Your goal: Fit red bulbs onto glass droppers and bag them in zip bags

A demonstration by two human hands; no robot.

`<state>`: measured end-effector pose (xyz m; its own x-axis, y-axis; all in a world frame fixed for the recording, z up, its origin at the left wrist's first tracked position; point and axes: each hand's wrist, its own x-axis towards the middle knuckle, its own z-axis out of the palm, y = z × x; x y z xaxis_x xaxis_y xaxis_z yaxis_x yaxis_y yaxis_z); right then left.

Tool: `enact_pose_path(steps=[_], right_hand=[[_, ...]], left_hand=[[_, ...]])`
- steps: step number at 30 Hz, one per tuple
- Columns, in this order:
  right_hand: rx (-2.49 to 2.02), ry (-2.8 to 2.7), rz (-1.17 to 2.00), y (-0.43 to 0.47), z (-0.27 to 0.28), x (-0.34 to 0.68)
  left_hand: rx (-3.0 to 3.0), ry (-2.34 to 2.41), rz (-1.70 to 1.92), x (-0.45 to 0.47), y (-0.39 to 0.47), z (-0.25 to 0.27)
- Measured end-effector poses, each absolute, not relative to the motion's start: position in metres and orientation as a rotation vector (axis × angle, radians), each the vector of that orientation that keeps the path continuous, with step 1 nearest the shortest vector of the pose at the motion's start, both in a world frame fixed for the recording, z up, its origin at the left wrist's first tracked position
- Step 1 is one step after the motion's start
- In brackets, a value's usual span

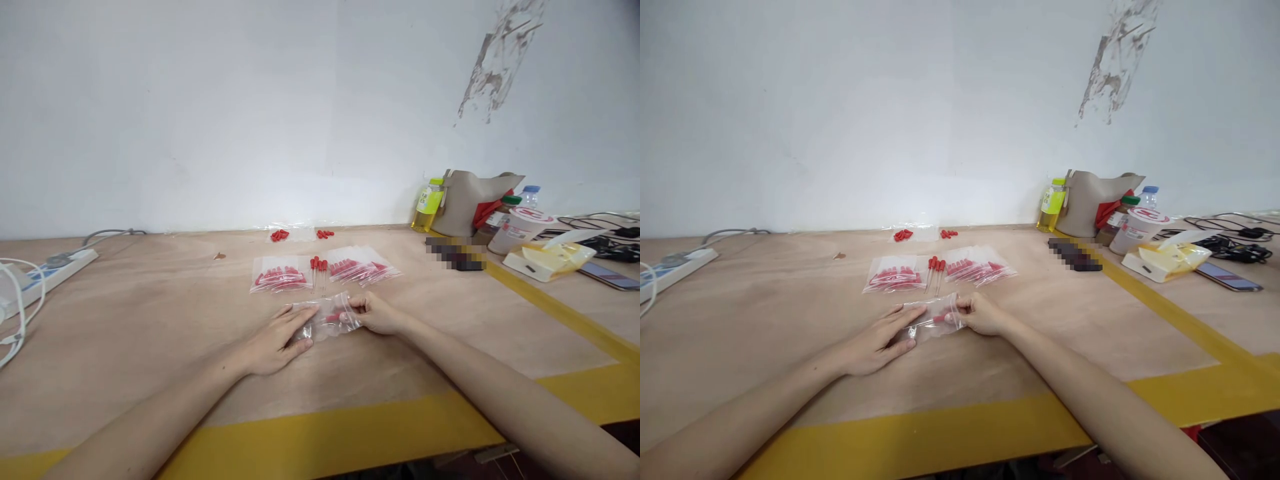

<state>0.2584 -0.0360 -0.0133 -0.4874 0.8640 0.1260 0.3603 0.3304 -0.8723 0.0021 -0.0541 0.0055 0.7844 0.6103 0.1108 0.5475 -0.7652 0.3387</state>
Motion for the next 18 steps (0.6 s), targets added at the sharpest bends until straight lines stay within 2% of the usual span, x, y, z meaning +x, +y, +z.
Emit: enact_pose_path(steps=[3, 11, 18], right_hand=[[-1.098, -2.057, 1.115, -0.033, -0.005, 0.272], [-1.445, -1.894, 0.384, -0.004, 0.012, 0.268], [-1.752, -2.097, 0.124, 0.046, 0.028, 0.212]], left_hand=[[2.644, 0.896, 0.393, -0.002, -0.054, 0.009], [2.641, 0.857, 0.420, -0.016, -0.042, 0.004], [2.619, 0.875, 0.403, -0.016, -0.042, 0.003]])
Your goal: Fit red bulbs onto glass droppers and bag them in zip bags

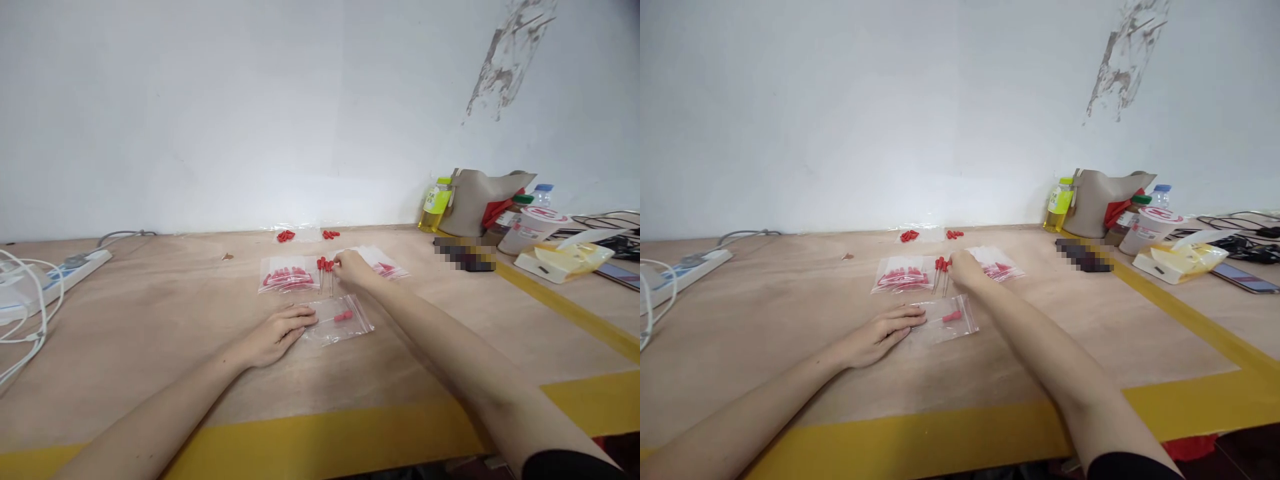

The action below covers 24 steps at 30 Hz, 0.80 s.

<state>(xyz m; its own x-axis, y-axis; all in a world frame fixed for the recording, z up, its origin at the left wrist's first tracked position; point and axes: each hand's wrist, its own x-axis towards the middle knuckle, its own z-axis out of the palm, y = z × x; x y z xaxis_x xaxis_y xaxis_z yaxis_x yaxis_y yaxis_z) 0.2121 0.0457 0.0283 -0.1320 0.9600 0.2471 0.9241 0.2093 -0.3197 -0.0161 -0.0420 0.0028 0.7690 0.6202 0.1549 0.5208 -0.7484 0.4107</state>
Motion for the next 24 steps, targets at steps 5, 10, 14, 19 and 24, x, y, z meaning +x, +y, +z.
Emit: enact_pose_path(steps=[5, 10, 14, 19, 24], right_hand=[[-1.916, -2.005, 0.197, 0.078, 0.026, 0.198], [-1.909, -1.885, 0.371, 0.089, 0.024, 0.200], [-1.766, -1.736, 0.476, 0.082, 0.026, 0.212], [-1.443, -1.423, 0.479, 0.041, 0.019, 0.254], [-1.204, -1.100, 0.616, -0.003, 0.004, 0.290]], left_hand=[[2.626, 0.858, 0.416, -0.016, -0.044, 0.003], [2.613, 0.853, 0.439, -0.014, -0.045, 0.004], [2.602, 0.844, 0.434, -0.014, -0.044, 0.005], [2.597, 0.855, 0.438, -0.013, -0.044, 0.006], [2.599, 0.869, 0.432, -0.013, -0.044, 0.006]])
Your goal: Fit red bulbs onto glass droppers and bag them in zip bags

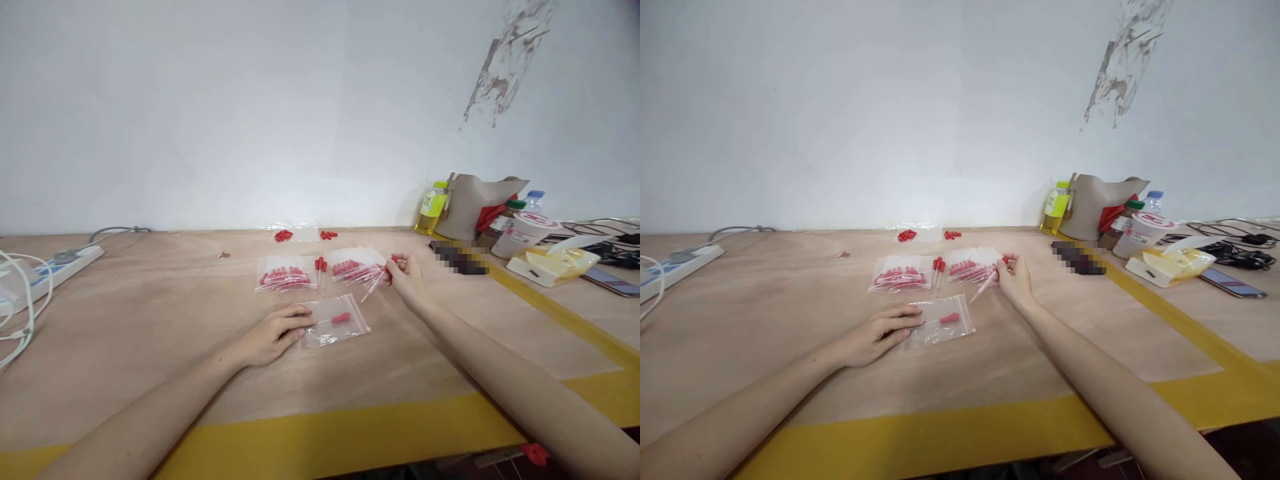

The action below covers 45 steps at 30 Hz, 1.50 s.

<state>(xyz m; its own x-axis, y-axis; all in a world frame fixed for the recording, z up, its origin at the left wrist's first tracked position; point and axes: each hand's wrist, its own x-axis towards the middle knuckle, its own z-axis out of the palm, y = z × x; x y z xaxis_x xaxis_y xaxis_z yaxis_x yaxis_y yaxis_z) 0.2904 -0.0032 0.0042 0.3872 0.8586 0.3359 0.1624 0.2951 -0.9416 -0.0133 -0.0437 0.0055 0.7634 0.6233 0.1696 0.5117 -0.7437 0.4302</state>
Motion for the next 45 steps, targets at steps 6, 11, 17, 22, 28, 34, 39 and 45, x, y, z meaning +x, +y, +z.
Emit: enact_pose_path(steps=[6, 11, 17, 22, 28, 34, 39, 45], right_hand=[[-1.166, -1.015, 0.754, -0.012, -0.013, 0.276], [-1.115, -0.898, 1.048, -0.021, -0.018, 0.257], [-1.292, -1.404, 1.079, -0.032, -0.018, 0.266], [-1.379, -1.679, 0.717, -0.025, -0.021, 0.265], [-1.198, -1.848, 0.773, -0.025, -0.019, 0.257], [-1.406, -1.826, 0.507, -0.010, 0.002, 0.264], [-1.555, -1.990, 0.274, 0.031, 0.023, 0.234], [-1.758, -1.875, 0.295, 0.093, 0.014, 0.190]], left_hand=[[2.607, 0.878, 0.425, -0.014, -0.043, 0.004], [2.619, 0.921, 0.457, -0.013, -0.045, 0.004], [2.626, 0.948, 0.445, -0.011, -0.047, 0.007], [2.633, 0.963, 0.427, -0.011, -0.046, 0.006], [2.642, 0.938, 0.456, -0.012, -0.045, 0.004], [2.665, 0.897, 0.415, -0.011, -0.044, 0.005], [2.663, 0.888, 0.420, -0.010, -0.045, 0.006], [2.667, 0.872, 0.436, -0.011, -0.045, 0.005]])
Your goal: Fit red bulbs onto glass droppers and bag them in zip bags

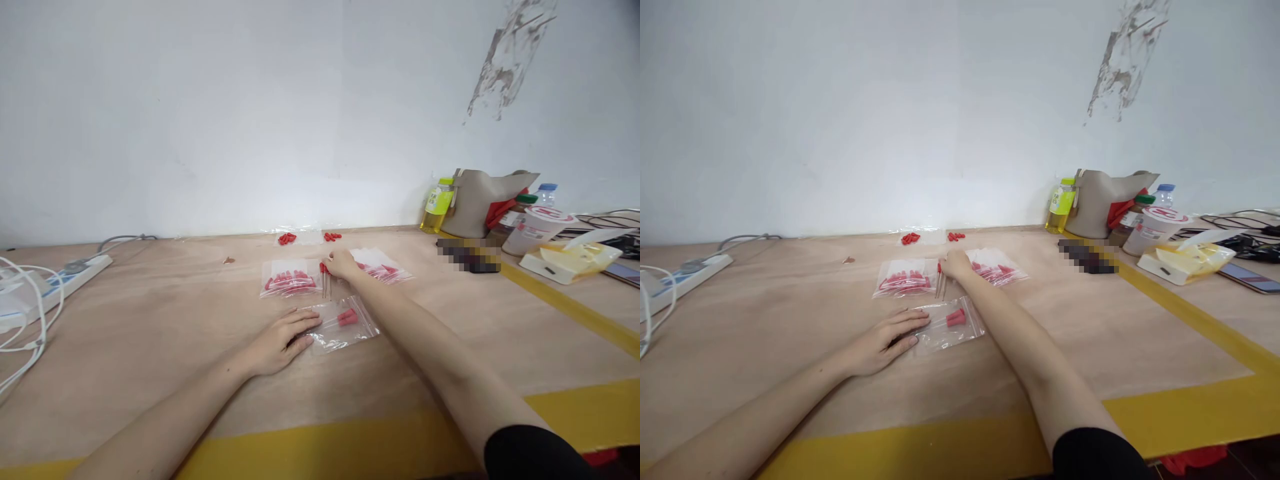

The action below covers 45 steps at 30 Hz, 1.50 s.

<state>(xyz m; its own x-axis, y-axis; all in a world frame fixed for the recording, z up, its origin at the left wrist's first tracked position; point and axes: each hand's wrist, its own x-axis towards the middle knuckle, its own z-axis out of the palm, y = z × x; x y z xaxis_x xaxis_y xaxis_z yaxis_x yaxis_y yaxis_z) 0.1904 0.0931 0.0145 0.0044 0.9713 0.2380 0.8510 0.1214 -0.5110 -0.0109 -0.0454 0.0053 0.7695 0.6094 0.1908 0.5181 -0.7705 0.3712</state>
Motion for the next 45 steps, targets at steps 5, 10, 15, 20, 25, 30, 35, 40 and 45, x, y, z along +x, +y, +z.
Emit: enact_pose_path(steps=[5, 10, 15, 20, 25, 30, 35, 40, 45], right_hand=[[-1.778, -1.770, 0.399, 0.115, 0.012, 0.181], [-1.645, -1.630, 0.479, 0.093, 0.031, 0.203], [-1.175, -1.203, 0.513, 0.033, 0.026, 0.262], [-1.044, -1.017, 0.736, -0.011, -0.002, 0.291], [-0.998, -0.910, 0.830, -0.014, -0.013, 0.283], [-0.975, -0.825, 0.977, -0.015, -0.017, 0.273], [-0.990, -0.838, 1.122, -0.024, -0.021, 0.264], [-1.004, -0.794, 1.141, -0.027, -0.021, 0.265], [-1.126, -1.041, 1.149, -0.028, -0.020, 0.266]], left_hand=[[2.669, 0.871, 0.424, -0.012, -0.045, 0.005], [2.654, 0.850, 0.431, -0.012, -0.045, 0.005], [2.644, 0.873, 0.432, -0.013, -0.043, 0.003], [2.649, 0.868, 0.428, -0.013, -0.040, 0.002], [2.653, 0.882, 0.418, -0.013, -0.041, 0.003], [2.658, 0.882, 0.409, -0.013, -0.041, 0.003], [2.660, 0.894, 0.401, -0.013, -0.041, 0.002], [2.650, 0.926, 0.398, -0.013, -0.043, 0.003], [2.641, 0.951, 0.428, -0.012, -0.044, 0.003]])
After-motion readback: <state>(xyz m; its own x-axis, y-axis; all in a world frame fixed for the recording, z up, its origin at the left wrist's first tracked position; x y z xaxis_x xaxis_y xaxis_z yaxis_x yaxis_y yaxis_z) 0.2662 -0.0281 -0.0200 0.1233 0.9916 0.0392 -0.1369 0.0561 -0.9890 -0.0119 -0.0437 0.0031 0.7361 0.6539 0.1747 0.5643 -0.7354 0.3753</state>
